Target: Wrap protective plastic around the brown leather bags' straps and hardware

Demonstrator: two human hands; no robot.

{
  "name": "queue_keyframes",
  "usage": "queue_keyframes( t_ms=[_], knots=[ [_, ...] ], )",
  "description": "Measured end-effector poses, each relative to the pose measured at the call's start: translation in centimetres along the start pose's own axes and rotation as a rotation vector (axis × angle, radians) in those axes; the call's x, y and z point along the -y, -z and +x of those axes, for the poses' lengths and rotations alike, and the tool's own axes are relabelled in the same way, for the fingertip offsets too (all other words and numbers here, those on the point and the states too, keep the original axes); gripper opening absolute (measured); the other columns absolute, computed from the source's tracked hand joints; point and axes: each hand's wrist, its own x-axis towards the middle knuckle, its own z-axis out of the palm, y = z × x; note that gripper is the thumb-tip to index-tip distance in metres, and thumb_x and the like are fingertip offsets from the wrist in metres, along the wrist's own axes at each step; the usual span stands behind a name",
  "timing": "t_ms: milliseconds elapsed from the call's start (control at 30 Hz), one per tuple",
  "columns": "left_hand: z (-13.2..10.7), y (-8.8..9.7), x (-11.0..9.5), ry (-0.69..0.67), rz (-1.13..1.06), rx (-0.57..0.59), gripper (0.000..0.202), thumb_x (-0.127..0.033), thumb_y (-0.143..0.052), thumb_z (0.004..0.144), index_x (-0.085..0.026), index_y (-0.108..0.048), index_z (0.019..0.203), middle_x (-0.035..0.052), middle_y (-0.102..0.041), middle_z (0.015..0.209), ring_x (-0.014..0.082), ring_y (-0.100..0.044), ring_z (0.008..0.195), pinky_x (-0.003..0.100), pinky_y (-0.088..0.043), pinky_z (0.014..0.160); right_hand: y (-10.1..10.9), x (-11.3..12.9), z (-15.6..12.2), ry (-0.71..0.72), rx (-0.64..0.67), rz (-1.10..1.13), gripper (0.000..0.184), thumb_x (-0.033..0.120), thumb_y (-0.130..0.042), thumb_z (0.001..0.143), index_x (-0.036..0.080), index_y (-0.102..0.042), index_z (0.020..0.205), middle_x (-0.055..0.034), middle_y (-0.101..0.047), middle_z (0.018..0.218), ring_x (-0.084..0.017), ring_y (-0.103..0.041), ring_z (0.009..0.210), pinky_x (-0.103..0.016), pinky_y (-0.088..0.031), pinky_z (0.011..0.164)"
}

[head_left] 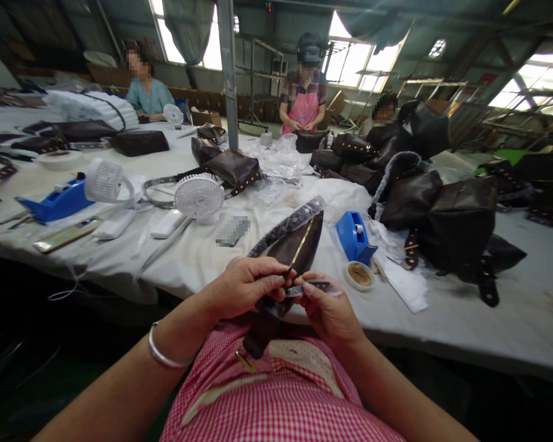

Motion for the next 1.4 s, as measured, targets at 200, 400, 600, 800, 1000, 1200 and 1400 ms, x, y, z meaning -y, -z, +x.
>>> queue_keyframes(
  t_ms=[200,400,600,800,1000,1200,1400],
  knots=[
    [-0.5,0.2,-0.1,-0.016,0.086,-0.041,0.026,-0.036,-0.059,0.09,-0.015,-0.071,0.081,0.0023,-0.063,0.073,0.0127,-0.058,0.067,0.023,-0.048,0.062,0.1,-0.2,0.0,-0.005,-0.004,-0.02,0.023,0.019,-0.085,0.069,0.018,-0.072,0.088,-0.0035,-0.076,0.082,-0.013,-0.066,0.063,-0.024,-0.055,0.06],
    [-1.6,0.3,-0.2,0.033,0.207,-0.056,0.022,-0.033,-0.056,0.09,-0.017,-0.07,0.084,0.0026,-0.065,0.079,0.0135,-0.059,0.068,0.023,-0.049,0.062,-0.1,0.0,-0.1,0.004,-0.033,-0.049,0.02,0.019,-0.085,0.068,0.018,-0.072,0.084,-0.0028,-0.075,0.079,-0.012,-0.066,0.06,-0.023,-0.055,0.058],
    [-2.1,0.4,0.6,0.123,0.011,-0.055,0.026,-0.039,-0.059,0.089,-0.015,-0.068,0.087,0.0026,-0.064,0.079,0.0139,-0.059,0.069,0.024,-0.05,0.063,0.0,-0.2,-0.2,0.009,-0.039,-0.054,0.02,0.018,-0.085,0.069,0.019,-0.071,0.084,-0.0032,-0.075,0.08,-0.013,-0.066,0.061,-0.024,-0.055,0.058],
    [-2.4,0.5,1.5,0.158,-0.138,-0.09,0.031,-0.044,-0.064,0.086,-0.014,-0.07,0.091,0.0042,-0.066,0.082,0.0139,-0.059,0.071,0.023,-0.05,0.063,0.0,-0.1,-0.3,0.016,-0.043,-0.051,0.018,0.017,-0.084,0.07,0.019,-0.072,0.083,-0.0033,-0.075,0.08,-0.013,-0.066,0.06,-0.024,-0.055,0.058],
    [-2.5,0.1,2.4,0.208,-0.262,-0.161,0.034,-0.047,-0.067,0.085,-0.014,-0.07,0.091,0.0054,-0.068,0.085,0.0126,-0.06,0.069,0.023,-0.05,0.062,-0.2,0.1,-0.5,0.027,-0.028,-0.076,0.017,0.018,-0.083,0.072,0.019,-0.072,0.085,-0.0042,-0.075,0.083,-0.012,-0.067,0.061,-0.021,-0.054,0.059],
    [-1.8,-0.7,1.6,0.12,-0.221,-0.252,0.031,-0.044,-0.066,0.086,-0.014,-0.07,0.087,0.0019,-0.065,0.072,0.0103,-0.056,0.063,0.02,-0.044,0.057,-0.4,0.2,-0.4,0.015,-0.055,-0.054,0.021,0.019,-0.085,0.069,0.018,-0.071,0.084,-0.004,-0.075,0.081,-0.011,-0.066,0.06,-0.021,-0.055,0.058],
    [0.5,-1.8,0.3,0.077,-0.151,-0.303,0.027,-0.04,-0.061,0.088,-0.014,-0.068,0.086,-0.001,-0.061,0.061,0.0082,-0.052,0.054,0.018,-0.042,0.052,-0.4,0.5,-0.3,0.0,-0.031,-0.018,0.028,0.022,-0.085,0.068,0.018,-0.072,0.093,-0.0033,-0.073,0.087,-0.012,-0.066,0.066,-0.021,-0.057,0.062]
  ],
)
